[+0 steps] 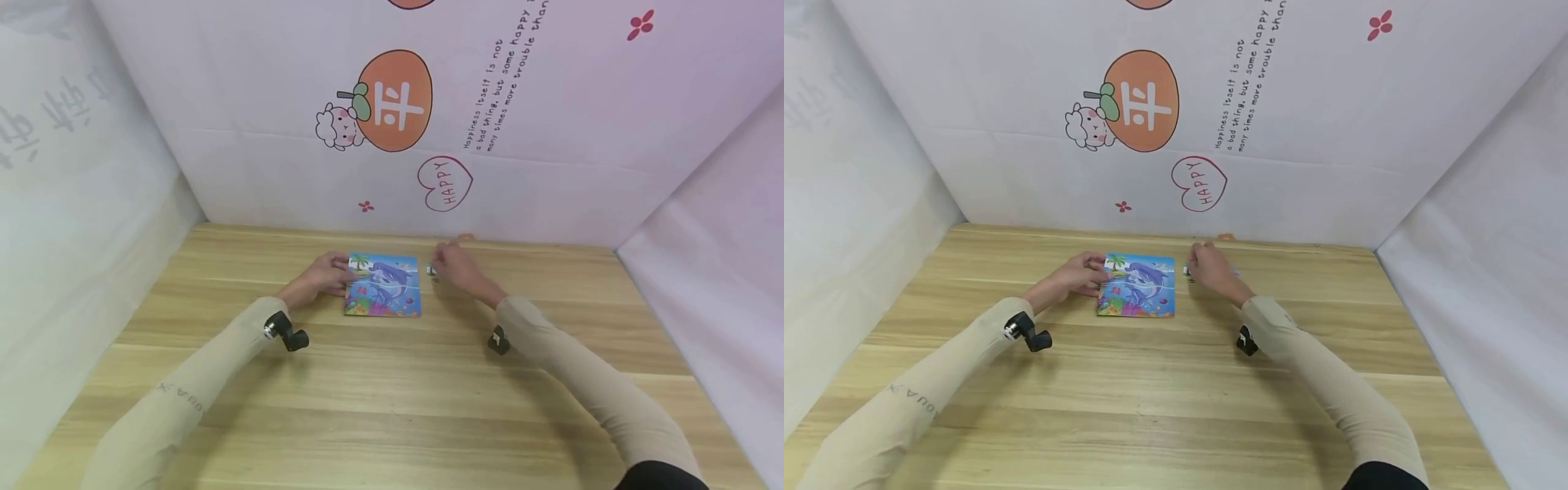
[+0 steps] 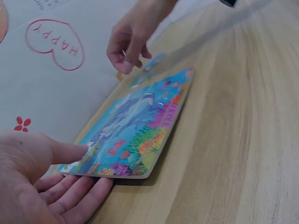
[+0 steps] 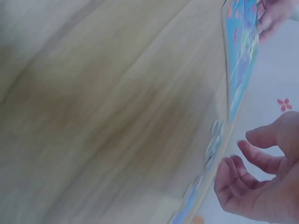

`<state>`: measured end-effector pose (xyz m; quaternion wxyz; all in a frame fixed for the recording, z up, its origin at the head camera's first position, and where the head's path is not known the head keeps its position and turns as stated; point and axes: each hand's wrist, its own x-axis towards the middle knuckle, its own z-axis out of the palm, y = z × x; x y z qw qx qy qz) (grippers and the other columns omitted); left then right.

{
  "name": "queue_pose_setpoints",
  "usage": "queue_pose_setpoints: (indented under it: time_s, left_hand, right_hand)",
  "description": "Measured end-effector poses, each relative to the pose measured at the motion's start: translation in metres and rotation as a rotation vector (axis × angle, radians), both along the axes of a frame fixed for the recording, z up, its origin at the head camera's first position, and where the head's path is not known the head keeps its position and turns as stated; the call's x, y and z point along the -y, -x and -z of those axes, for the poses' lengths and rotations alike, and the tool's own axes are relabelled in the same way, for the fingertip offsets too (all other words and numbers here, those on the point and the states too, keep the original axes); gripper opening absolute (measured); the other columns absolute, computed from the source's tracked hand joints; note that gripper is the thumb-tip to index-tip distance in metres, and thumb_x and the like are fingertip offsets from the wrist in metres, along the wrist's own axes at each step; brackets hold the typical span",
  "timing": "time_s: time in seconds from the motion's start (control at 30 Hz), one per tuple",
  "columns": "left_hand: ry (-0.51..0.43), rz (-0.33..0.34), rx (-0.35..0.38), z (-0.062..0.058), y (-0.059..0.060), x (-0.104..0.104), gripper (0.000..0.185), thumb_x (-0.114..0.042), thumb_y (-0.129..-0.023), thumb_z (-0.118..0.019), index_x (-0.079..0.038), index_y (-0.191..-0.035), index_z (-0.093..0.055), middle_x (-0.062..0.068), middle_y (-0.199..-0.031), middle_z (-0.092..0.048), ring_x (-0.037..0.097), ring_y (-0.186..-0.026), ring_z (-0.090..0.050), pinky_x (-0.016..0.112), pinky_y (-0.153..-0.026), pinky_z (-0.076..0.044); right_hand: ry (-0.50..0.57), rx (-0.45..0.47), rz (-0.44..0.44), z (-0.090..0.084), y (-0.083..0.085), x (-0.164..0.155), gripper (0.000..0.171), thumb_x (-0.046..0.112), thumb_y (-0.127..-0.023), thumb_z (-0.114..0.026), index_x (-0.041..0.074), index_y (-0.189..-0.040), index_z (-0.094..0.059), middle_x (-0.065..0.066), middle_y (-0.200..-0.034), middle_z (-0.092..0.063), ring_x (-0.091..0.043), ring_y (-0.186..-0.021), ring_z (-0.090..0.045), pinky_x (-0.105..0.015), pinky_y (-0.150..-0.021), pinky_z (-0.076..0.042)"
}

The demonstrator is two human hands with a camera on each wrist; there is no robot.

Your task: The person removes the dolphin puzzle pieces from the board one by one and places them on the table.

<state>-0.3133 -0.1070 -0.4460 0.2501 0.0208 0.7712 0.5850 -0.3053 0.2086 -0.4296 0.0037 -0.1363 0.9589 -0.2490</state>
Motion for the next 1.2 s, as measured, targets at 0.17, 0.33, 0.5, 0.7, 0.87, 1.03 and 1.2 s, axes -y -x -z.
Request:
queue_pose_setpoints:
  time_s: [0.17,0.33,0.5,0.7,0.87,1.03,1.2]
  left_hand:
    - [-0.058,0.000,0.056,0.001,0.002,0.007,0.070,-0.015,-0.105,-0.064,-0.003,-0.163,-0.027,0.026,-0.151,-0.049,0.037,-0.127,-0.061,0.031,-0.089,-0.066]
    - [-0.040,0.030,-0.010,0.005,-0.002,0.010,0.074,-0.006,-0.099,-0.071,0.001,-0.160,-0.029,0.025,-0.149,-0.044,0.024,-0.101,-0.068,0.026,-0.081,-0.067]
    - [-0.027,0.031,-0.044,0.009,-0.002,0.007,0.076,-0.003,-0.096,-0.073,0.002,-0.159,-0.030,0.023,-0.142,-0.045,0.017,-0.091,-0.064,0.024,-0.077,-0.066]
    - [-0.013,0.034,-0.072,0.012,-0.002,0.005,0.076,-0.004,-0.097,-0.072,0.001,-0.159,-0.029,0.024,-0.146,-0.043,0.023,-0.102,-0.065,0.027,-0.082,-0.066]
    - [-0.010,0.033,-0.080,0.013,-0.001,0.003,0.073,-0.004,-0.097,-0.070,0.001,-0.158,-0.030,0.024,-0.146,-0.043,0.025,-0.104,-0.064,0.026,-0.082,-0.065]
    - [-0.013,0.037,-0.085,0.013,-0.001,0.004,0.074,-0.004,-0.097,-0.071,0.001,-0.158,-0.030,0.024,-0.145,-0.043,0.025,-0.103,-0.065,0.026,-0.082,-0.066]
    - [-0.004,0.044,-0.082,0.011,-0.001,0.004,0.075,-0.005,-0.097,-0.071,0.001,-0.159,-0.030,0.023,-0.145,-0.042,0.025,-0.104,-0.064,0.027,-0.083,-0.066]
  right_hand:
    - [0.026,0.000,-0.092,-0.003,0.000,0.018,0.008,0.001,-0.099,-0.064,-0.007,-0.101,-0.067,-0.021,-0.100,-0.064,-0.033,-0.097,-0.057,-0.046,-0.087,-0.060]
    - [0.048,0.025,-0.153,-0.002,-0.003,0.030,0.016,0.005,-0.099,-0.069,-0.006,-0.108,-0.064,-0.023,-0.109,-0.061,-0.033,-0.100,-0.059,-0.045,-0.087,-0.061]
    - [0.002,0.017,-0.210,0.000,0.000,0.041,0.039,0.013,-0.093,-0.079,-0.007,-0.121,-0.062,-0.026,-0.124,-0.059,-0.037,-0.111,-0.059,-0.050,-0.101,-0.058]
    - [-0.057,0.083,-0.214,0.001,0.005,0.047,0.058,0.018,-0.088,-0.085,-0.006,-0.133,-0.059,-0.024,-0.134,-0.054,-0.037,-0.123,-0.055,-0.049,-0.114,-0.051]
    - [-0.133,0.130,-0.205,-0.006,0.007,0.053,0.070,0.024,-0.085,-0.088,-0.006,-0.139,-0.055,-0.025,-0.138,-0.052,-0.039,-0.127,-0.053,-0.050,-0.116,-0.049]
    - [-0.192,0.193,-0.175,-0.011,0.010,0.058,0.077,0.026,-0.085,-0.088,-0.004,-0.144,-0.050,-0.024,-0.142,-0.050,-0.039,-0.132,-0.049,-0.051,-0.118,-0.047]
    - [-0.207,0.227,-0.171,-0.013,0.013,0.059,0.074,0.025,-0.085,-0.088,-0.002,-0.143,-0.050,-0.020,-0.143,-0.050,-0.037,-0.132,-0.048,-0.049,-0.118,-0.047]
